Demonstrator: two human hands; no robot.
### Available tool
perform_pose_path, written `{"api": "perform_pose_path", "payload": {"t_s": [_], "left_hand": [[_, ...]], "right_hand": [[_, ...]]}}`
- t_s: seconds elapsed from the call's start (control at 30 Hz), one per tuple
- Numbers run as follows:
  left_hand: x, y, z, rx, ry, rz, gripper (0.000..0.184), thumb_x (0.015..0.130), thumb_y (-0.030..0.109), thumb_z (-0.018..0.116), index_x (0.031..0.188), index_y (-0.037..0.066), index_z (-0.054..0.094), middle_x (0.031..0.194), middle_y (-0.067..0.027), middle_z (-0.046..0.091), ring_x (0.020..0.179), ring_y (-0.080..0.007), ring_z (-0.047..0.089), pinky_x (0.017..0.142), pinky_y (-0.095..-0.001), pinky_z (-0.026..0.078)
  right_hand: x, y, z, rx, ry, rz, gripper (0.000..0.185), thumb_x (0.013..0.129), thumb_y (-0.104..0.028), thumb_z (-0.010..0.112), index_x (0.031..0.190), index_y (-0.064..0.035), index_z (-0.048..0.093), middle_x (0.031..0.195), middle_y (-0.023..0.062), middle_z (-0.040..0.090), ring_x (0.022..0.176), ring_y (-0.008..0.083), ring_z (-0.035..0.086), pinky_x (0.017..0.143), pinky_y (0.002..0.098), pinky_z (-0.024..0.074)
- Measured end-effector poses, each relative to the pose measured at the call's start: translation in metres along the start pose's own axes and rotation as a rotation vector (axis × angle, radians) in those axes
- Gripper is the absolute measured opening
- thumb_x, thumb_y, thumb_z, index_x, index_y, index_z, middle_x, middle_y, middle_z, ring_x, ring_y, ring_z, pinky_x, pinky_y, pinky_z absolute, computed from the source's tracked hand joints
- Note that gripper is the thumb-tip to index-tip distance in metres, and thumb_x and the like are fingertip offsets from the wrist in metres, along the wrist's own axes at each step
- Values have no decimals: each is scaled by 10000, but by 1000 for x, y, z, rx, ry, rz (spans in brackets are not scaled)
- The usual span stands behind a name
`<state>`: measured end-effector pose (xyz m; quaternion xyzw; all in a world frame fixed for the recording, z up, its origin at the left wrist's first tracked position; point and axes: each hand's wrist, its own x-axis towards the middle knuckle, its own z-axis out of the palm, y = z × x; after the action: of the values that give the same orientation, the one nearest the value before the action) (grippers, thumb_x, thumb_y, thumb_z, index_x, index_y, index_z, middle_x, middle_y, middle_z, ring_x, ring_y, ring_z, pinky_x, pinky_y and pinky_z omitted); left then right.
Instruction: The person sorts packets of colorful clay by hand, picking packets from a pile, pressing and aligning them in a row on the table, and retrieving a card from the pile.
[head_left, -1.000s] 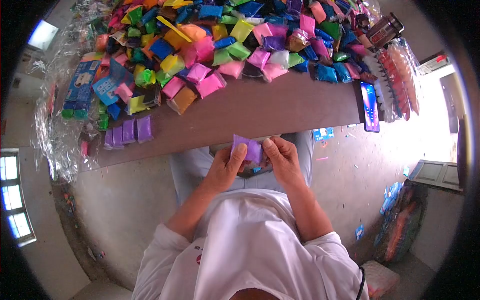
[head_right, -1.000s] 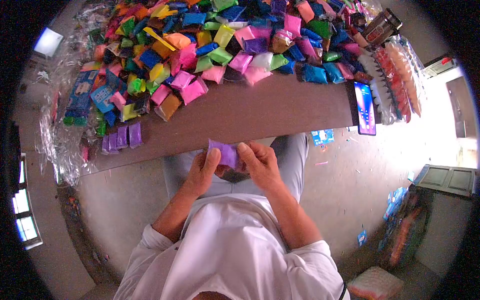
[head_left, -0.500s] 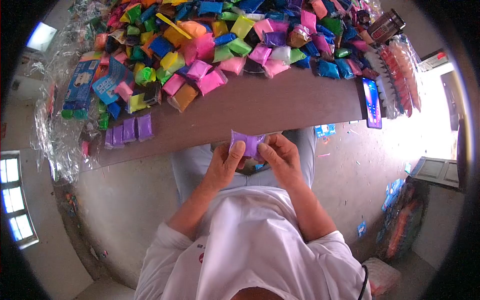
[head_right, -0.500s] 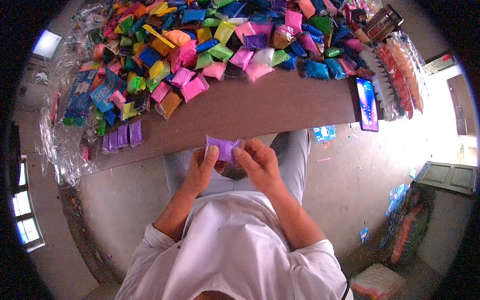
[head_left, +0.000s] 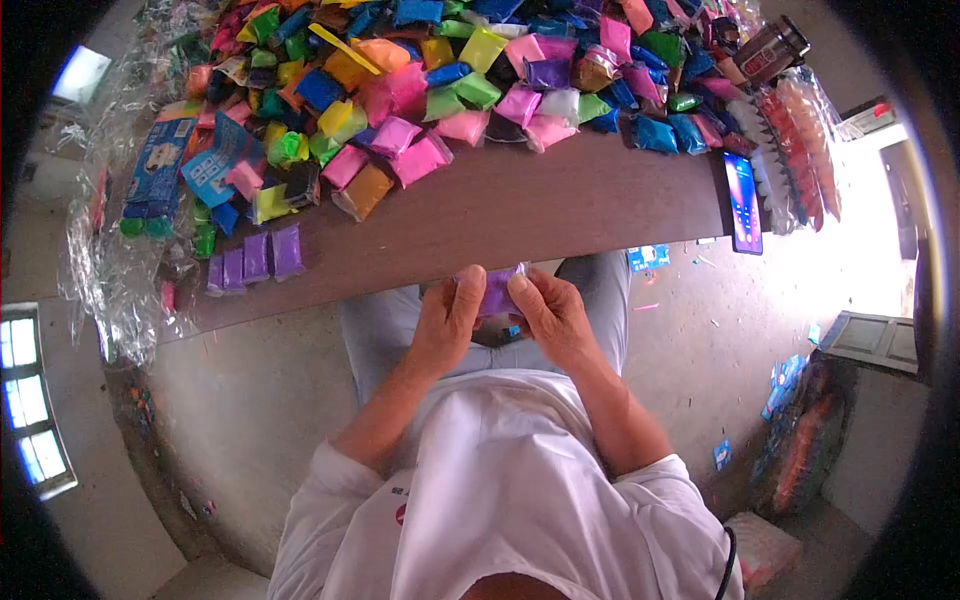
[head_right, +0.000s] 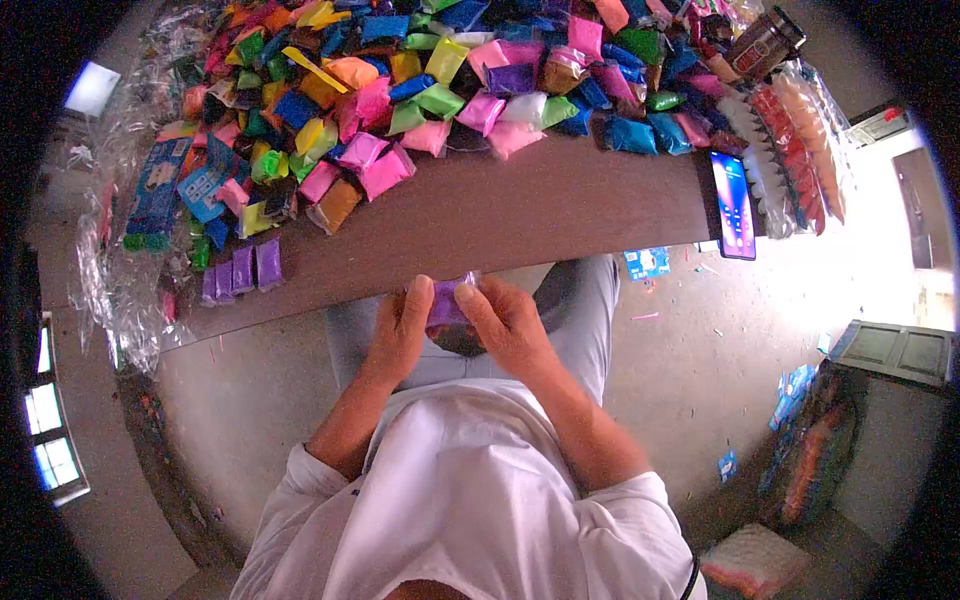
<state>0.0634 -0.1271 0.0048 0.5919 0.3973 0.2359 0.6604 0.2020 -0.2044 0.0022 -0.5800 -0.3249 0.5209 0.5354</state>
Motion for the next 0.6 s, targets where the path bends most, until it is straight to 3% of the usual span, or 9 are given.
{"api": "perform_pose_path", "payload": {"t_s": [0.2, 0.33, 0.43, 0.53, 0.6], "left_hand": [[3, 6, 2, 65, 11, 42, 514, 935, 513, 364, 786, 50, 528, 627, 5, 490, 551, -71, 447, 459, -234, 347], [5, 7, 2, 75, 8, 56, 523, 940, 505, 356, 818, 32, 543, 648, -3, 500, 555, -84, 459, 468, -238, 366], [5, 4, 1, 89, 30, 13, 514, 945, 481, 364, 884, 8, 555, 707, -29, 533, 607, -88, 486, 506, -234, 393], [4, -5, 4, 113, 123, 179, 451, 950, 424, 405, 942, -2, 553, 788, -55, 561, 697, -98, 518, 593, -243, 430], [2, 0, 5, 27, 1, 52, 379, 947, 365, 452, 988, 1, 552, 856, -59, 576, 781, -108, 533, 688, -251, 443]], "right_hand": [[1, 16, 6, 55, 152, -164, 382, 963, -351, 428, 774, -40, 544, 613, -10, 503, 498, 48, 425, 435, 202, 335], [1, 21, 11, 141, 185, -135, 349, 967, -318, 418, 797, -40, 545, 628, -20, 478, 538, 49, 438, 450, 216, 347], [-2, 7, 12, 297, 176, -56, 331, 959, -335, 439, 881, -31, 543, 651, 6, 519, 518, 53, 445, 448, 205, 358], [-1, 1, 11, 247, 160, -65, 284, 940, -309, 492, 904, -32, 547, 670, -18, 494, 587, 46, 448, 478, 209, 367], [2, 11, 12, 226, 102, -126, 227, 914, -250, 551, 916, -24, 569, 695, -18, 513, 624, 46, 444, 506, 210, 375]]}}
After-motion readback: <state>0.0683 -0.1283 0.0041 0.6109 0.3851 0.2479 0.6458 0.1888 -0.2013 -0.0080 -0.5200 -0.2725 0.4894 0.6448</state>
